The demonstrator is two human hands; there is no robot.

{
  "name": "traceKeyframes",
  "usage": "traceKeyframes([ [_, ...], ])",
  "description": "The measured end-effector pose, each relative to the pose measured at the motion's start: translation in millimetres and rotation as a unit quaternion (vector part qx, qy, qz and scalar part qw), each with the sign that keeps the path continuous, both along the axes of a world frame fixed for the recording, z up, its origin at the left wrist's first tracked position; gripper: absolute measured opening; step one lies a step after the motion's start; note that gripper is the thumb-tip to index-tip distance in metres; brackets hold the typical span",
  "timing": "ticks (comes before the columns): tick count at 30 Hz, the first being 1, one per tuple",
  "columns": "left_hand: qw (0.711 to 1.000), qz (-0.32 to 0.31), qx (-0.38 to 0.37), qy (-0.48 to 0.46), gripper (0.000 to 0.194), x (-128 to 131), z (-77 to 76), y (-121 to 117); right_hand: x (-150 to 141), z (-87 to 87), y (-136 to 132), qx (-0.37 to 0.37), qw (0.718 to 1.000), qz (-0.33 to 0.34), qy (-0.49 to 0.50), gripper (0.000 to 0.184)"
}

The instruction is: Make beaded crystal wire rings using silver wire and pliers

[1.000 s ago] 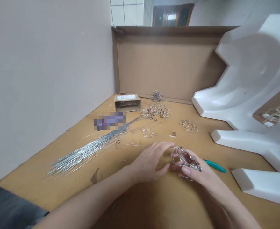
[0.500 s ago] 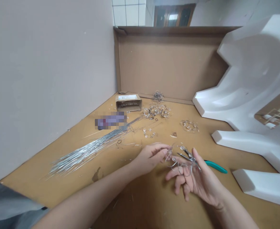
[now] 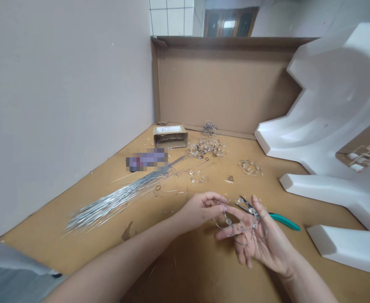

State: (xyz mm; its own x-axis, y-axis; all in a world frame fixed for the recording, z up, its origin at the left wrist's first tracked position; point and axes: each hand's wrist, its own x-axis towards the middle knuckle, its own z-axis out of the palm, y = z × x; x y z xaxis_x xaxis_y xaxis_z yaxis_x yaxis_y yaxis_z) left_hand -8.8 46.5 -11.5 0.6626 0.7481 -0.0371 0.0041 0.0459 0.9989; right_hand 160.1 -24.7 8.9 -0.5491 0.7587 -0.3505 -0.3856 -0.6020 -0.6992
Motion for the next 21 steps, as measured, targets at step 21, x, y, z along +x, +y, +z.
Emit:
traceKeyframes([
  [21, 0.999, -0.029, -0.015, 0.022, 0.037, -1.8, -6.3, 3.9, -9.6, -5.7, 1.3, 0.166, 0.905, -0.224, -0.32, 0.035],
])
